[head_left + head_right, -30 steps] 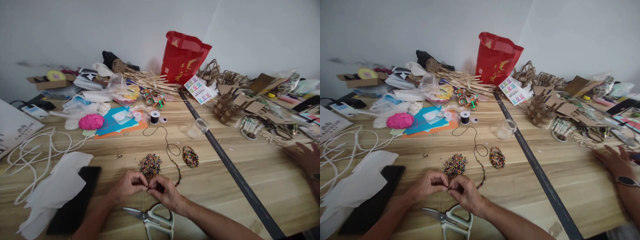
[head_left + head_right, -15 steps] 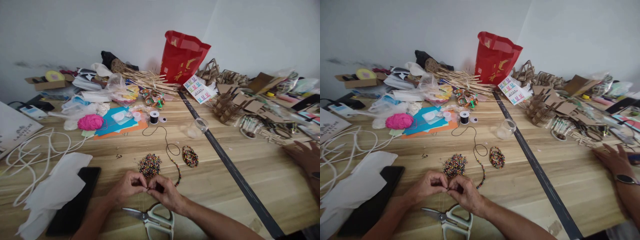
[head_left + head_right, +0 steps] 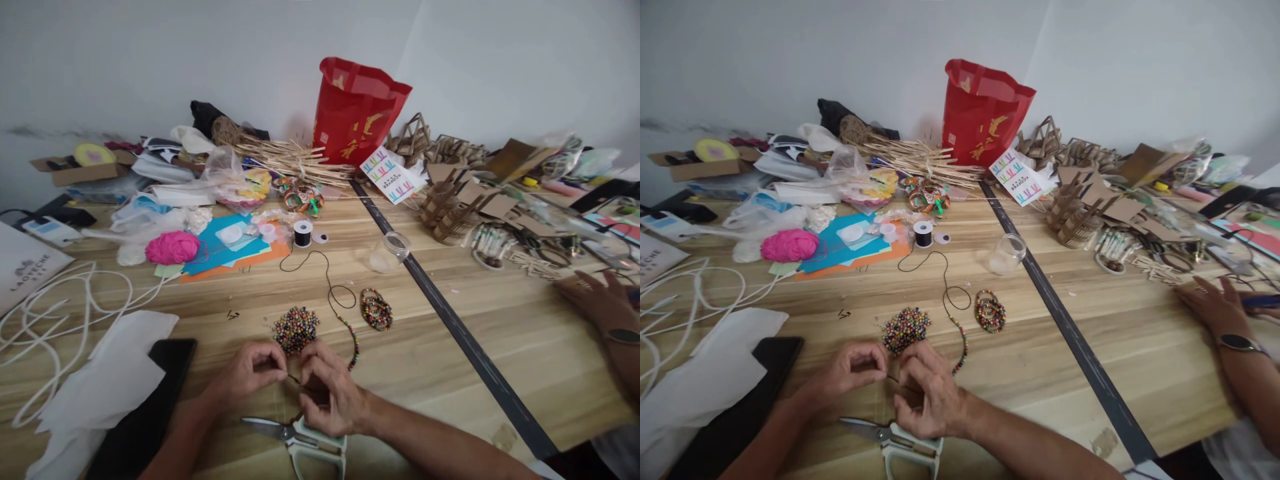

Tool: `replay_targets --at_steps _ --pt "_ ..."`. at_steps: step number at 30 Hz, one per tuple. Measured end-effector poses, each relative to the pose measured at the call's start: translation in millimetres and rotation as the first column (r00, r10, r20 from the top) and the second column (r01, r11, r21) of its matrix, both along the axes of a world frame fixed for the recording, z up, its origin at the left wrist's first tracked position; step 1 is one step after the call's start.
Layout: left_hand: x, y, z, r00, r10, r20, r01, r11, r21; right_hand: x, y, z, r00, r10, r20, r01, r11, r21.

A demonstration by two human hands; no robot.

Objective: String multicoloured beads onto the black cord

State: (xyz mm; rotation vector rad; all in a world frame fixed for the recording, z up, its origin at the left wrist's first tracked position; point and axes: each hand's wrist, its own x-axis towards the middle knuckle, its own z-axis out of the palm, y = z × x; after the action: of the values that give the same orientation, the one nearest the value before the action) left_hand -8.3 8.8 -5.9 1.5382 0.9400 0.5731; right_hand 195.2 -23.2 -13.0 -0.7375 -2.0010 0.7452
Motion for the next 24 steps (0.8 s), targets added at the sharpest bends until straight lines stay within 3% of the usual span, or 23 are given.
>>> replay_targets --at_steps 5,12,16,20,24 --pt "-5 0 -5.1 0.996 -0.055 0.066 0.053 0.998 0.035 -1 -2 -1.6 0.999 0.038 0.035 -0.044 0.986 0.159" --pt "-7 1 -3.8 0.973 -0.120 0.197 0.108 0.992 0.072 -4 1 -14.3 0.990 0.128 0.050 -0.134 0.984 0.121" --pt "-6 4 0.4 0.959 -0.101 0.263 0.083 0.993 0.079 2 3 -13.5 0.995 0.069 0.077 -0.078 0.990 0.118" --pt "-5 5 -0.6 0.958 -0.068 0.280 0.044 0.995 0.093 18 10 -3.8 0.996 0.060 0.072 -0.052 0.993 -0.109" --pt "-5 3 -2.8 0.962 -0.078 0.262 0.052 0.993 0.104 28 21 6.8 0.997 -0.007 -0.080 -0.019 0.947 -0.320"
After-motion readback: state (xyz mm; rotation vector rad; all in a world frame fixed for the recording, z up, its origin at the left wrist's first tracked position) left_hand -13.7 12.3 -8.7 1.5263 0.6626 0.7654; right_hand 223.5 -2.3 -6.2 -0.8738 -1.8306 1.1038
